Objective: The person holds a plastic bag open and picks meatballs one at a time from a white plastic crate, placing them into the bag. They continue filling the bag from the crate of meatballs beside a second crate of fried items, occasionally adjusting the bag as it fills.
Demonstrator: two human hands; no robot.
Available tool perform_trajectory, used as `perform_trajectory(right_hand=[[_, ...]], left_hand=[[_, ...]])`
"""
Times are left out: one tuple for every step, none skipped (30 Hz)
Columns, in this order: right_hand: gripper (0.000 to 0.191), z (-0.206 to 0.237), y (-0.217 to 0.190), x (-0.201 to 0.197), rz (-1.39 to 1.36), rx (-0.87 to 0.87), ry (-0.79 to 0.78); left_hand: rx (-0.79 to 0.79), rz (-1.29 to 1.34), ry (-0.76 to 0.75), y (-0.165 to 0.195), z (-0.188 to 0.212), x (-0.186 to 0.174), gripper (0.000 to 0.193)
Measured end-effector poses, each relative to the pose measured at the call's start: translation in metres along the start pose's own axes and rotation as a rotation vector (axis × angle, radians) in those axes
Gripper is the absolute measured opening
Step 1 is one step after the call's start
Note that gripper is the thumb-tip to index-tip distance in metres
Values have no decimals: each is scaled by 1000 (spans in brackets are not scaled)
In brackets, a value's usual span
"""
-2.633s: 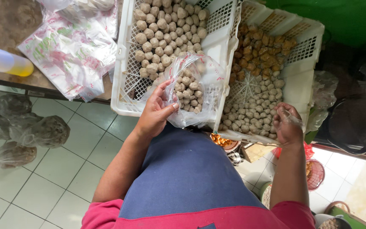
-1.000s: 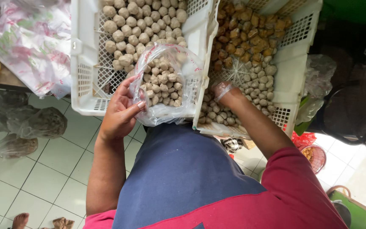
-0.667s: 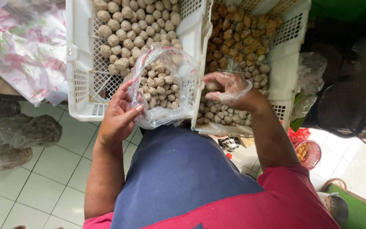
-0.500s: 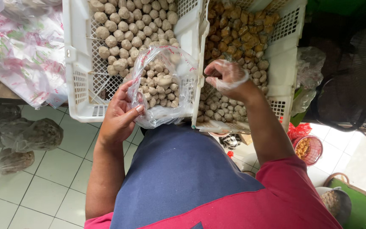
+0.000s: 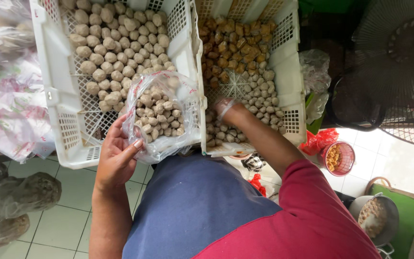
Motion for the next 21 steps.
perform_trajectory(right_hand=[[23, 4, 3, -5, -25, -21, 70], [21, 7, 7, -8, -50, -42, 136], [20, 8, 10, -11, -77, -61, 203], [23, 6, 15, -4, -18, -31, 118], [27, 2, 20, 3, 43, 0, 37], [31, -1, 25, 10, 100, 32, -46], [29, -2, 26, 11, 128, 27, -72], [27, -1, 26, 11, 156, 25, -98], [26, -2, 27, 12, 192, 21, -116], [26, -1, 30, 13, 151, 71, -153], [26, 4, 30, 11, 104, 119, -195], [25, 11, 30, 7, 51, 165, -246], [28, 22, 24, -2, -212, 162, -190], [32, 33, 19, -13, -467, 159, -125], [35, 46, 13, -24, -718, 154, -53], [31, 58, -3, -46, -685, -52, 93], [28, 72, -18, -65, -653, -254, 230], [32, 81, -21, -77, -762, -312, 267], [36, 87, -20, -87, -870, -373, 310], [41, 90, -18, -95, -977, -438, 353], [35, 89, -7, -99, -991, -411, 410]], left_hand=[[11, 5, -13, 0, 0, 1, 72], [20, 11, -24, 0, 0, 1, 72], [13, 11, -21, 0, 0, 1, 72], [12, 11, -19, -1, 0, 0, 72], [14, 10, -18, -1, 0, 0, 72], [20, 14, -15, -1, -1, -1, 72], [16, 17, -12, -1, 0, -1, 72], [12, 22, -11, -2, 0, -1, 72], [7, 28, -8, -2, 0, -1, 72], [8, 34, -6, -2, 0, -1, 71], [1, 40, -1, -2, 1, -1, 71], [1, 32, -3, -2, 1, 0, 71], [1, 26, -6, -1, 2, 1, 71], [11, 18, -11, 0, 2, 1, 72], [16, 13, -1, 1, 1, 1, 72], [18, 10, 7, 2, 1, 1, 72], [8, 8, 19, 2, 2, 1, 72], [4, 16, 20, 2, 2, 2, 72], [4, 19, 20, 2, 2, 3, 72], [6, 20, 22, 3, 3, 3, 72], [0, 21, 32, 3, 3, 3, 72]])
Point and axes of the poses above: each hand's wrist, its own z-axis away from the middle knuckle, its own x-axis out of the palm, y = z × x, the point moved 6 cm from there along -z, towards the middle knuckle, and after that the axes turned 10 degrees about -y, right-handed, at the moved point
